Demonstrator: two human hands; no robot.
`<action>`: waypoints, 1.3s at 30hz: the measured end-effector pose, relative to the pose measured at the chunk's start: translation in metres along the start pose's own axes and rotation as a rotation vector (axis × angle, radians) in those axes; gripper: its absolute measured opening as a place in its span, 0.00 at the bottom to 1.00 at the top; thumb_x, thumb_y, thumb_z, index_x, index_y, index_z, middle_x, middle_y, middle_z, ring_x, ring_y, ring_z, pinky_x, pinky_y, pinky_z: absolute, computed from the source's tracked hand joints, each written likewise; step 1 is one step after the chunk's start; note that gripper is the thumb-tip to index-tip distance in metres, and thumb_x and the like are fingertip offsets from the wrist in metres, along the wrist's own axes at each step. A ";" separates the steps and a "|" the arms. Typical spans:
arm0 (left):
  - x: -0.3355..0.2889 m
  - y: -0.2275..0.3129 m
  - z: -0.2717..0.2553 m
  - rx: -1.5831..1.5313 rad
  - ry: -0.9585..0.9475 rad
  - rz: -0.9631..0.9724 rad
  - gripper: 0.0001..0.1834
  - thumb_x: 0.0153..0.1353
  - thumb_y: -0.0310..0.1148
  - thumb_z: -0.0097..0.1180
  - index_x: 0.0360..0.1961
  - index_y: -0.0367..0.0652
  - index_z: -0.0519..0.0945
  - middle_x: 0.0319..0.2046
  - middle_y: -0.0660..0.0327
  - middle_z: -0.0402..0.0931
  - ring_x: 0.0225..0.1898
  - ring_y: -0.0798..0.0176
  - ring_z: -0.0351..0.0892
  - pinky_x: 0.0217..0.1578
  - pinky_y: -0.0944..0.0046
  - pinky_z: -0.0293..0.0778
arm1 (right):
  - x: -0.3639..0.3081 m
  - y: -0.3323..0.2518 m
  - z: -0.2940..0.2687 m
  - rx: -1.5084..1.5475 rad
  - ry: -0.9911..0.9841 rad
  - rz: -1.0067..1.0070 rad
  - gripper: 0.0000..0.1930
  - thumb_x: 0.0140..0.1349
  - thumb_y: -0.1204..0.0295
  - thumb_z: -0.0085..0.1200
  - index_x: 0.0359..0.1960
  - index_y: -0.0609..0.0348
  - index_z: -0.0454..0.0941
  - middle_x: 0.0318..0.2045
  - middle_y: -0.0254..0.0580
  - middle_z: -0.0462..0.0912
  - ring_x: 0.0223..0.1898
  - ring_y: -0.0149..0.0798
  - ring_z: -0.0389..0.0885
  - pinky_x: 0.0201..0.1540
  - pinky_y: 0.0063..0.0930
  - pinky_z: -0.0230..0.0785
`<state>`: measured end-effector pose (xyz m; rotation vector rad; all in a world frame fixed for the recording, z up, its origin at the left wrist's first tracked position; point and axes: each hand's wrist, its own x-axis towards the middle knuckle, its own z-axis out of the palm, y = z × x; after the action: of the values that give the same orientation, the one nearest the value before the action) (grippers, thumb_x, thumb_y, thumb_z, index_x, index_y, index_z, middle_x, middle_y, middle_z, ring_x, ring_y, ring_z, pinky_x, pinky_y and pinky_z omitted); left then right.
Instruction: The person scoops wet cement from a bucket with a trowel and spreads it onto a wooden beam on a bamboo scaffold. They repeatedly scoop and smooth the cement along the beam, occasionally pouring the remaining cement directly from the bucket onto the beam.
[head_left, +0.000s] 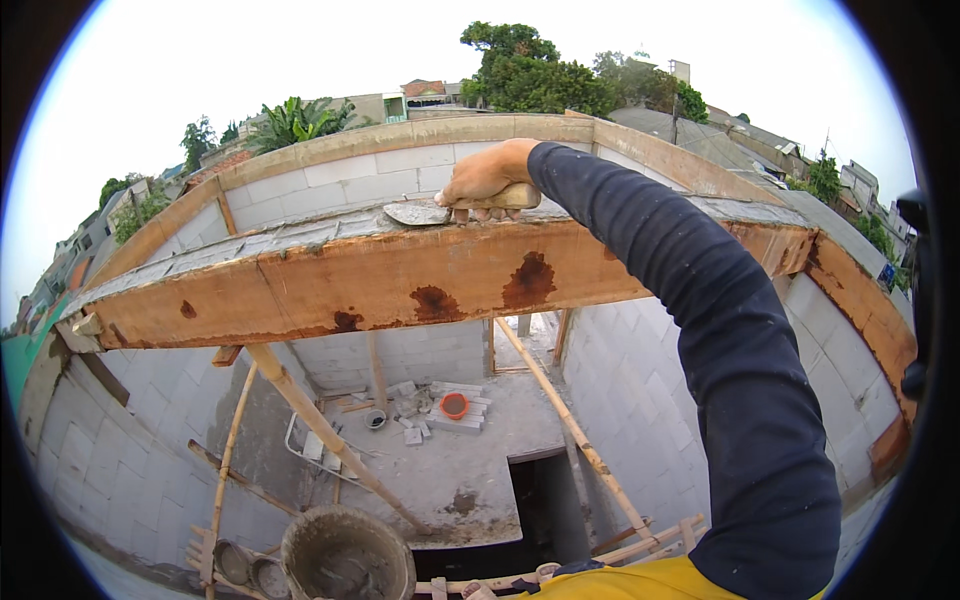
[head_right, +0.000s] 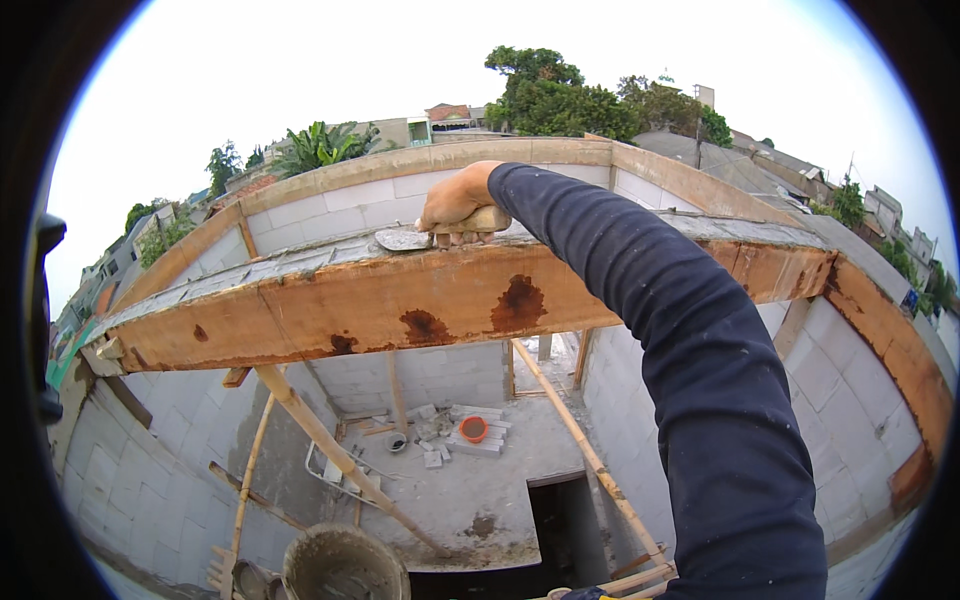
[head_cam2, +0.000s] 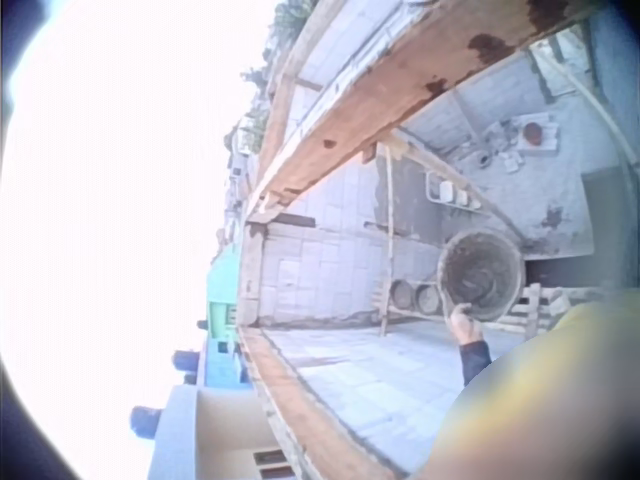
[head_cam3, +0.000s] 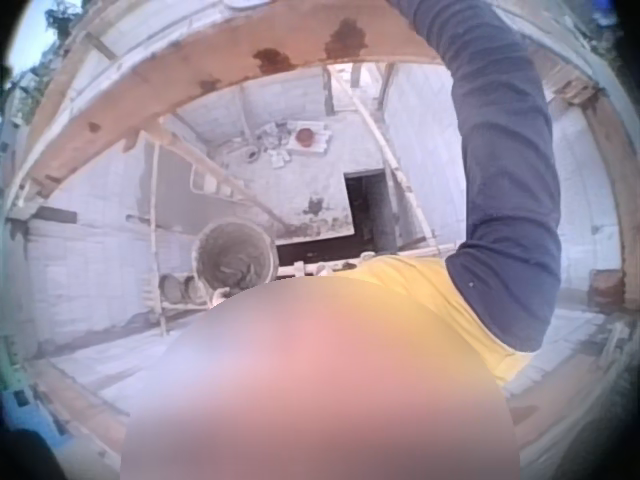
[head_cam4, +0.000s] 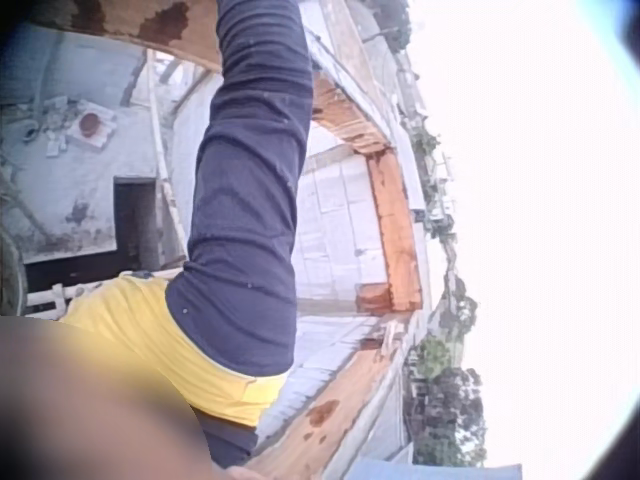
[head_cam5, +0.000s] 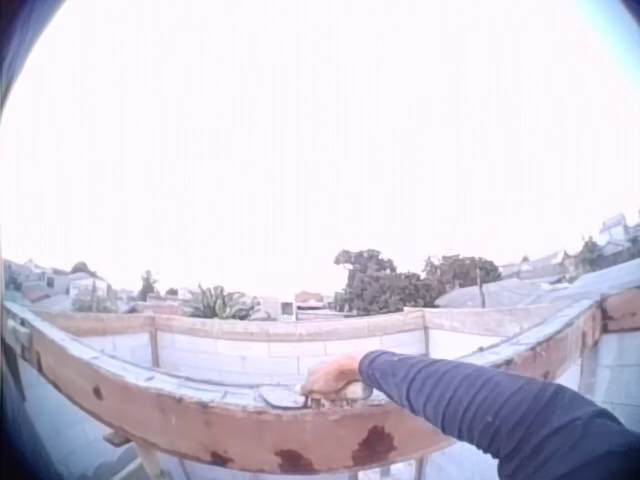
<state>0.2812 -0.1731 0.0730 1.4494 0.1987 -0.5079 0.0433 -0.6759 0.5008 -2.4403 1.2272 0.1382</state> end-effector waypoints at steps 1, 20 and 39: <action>0.001 0.001 0.001 -0.061 0.020 -0.045 0.15 0.43 0.20 0.56 0.36 0.33 0.78 0.40 0.57 0.76 0.44 0.57 0.74 0.47 0.58 0.71 | 0.000 -0.009 0.001 -0.089 0.037 0.026 0.26 0.77 0.50 0.42 0.43 0.62 0.83 0.32 0.41 0.80 0.29 0.40 0.78 0.33 0.42 0.77; 0.054 0.025 0.003 -0.166 -0.126 -0.068 0.10 0.44 0.18 0.55 0.31 0.37 0.76 0.36 0.60 0.73 0.40 0.59 0.74 0.43 0.60 0.72 | -0.034 -0.003 -0.025 -0.840 0.538 0.173 0.27 0.74 0.48 0.52 0.35 0.64 0.87 0.26 0.48 0.86 0.26 0.44 0.86 0.29 0.39 0.78; 0.097 0.028 -0.010 -0.069 -0.128 0.011 0.08 0.46 0.22 0.55 0.31 0.35 0.78 0.38 0.56 0.77 0.43 0.55 0.76 0.46 0.56 0.73 | -0.078 0.045 -0.004 -0.034 0.384 0.431 0.26 0.77 0.49 0.45 0.39 0.63 0.81 0.21 0.41 0.74 0.21 0.39 0.73 0.24 0.40 0.66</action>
<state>0.3803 -0.1824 0.0553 1.3453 0.1050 -0.5780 -0.0397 -0.6434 0.5114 -2.2575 1.9213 -0.2015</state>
